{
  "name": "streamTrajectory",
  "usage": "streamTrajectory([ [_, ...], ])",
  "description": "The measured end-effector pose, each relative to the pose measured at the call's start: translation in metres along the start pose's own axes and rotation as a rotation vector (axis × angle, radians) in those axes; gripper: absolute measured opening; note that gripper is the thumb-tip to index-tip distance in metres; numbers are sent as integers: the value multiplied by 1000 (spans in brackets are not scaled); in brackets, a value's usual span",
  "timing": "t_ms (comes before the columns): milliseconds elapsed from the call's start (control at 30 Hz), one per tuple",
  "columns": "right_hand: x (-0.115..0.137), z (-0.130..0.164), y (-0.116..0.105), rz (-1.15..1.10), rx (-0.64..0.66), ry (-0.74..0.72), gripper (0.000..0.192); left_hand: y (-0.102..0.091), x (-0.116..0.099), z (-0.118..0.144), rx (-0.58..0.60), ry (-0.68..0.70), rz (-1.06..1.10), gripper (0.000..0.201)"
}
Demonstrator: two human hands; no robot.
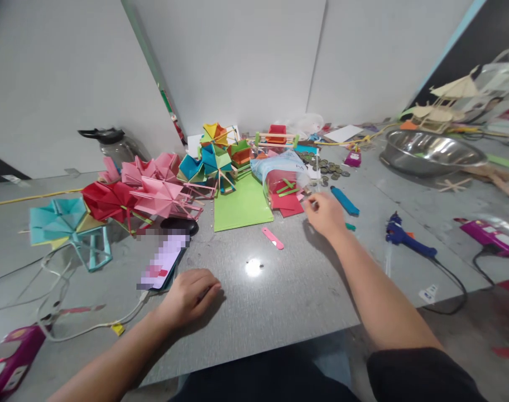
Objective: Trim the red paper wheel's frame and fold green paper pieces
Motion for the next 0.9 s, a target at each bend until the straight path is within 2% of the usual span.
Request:
streamTrajectory([
  [133,77,26,29,-47,240,-306,27,9,3,-7,89,-178,-44,22],
  [200,100,31,40,-9,318,-386,29,14,-1,-17,189,-222,-119,20],
  [267,113,30,46,42,361,-429,31,20,-3,-32,302,-266,-174,21],
  [333,120,26,50,85,374,-456,31,28,1,-53,342,-380,-211,21],
  [433,129,24,51,110,357,-490,28,45,14,-86,278,-474,-271,27],
  [533,134,28,51,100,327,-502,27,66,32,-102,211,-562,-337,30],
  [667,126,33,52,72,290,-485,26,83,48,-100,163,-592,-367,27],
  [900,113,30,56,9,249,-467,28,82,59,-92,89,-588,-353,25],
])
Point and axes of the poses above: each hand's wrist, its own z-axis away from the middle knuckle, its own y-axis out of the palm, x = y × z, the point moved 5 cm from there along -z, towards the middle knuckle, and after that the axes turned 9 degrees about -x, right-handed, at the moved point
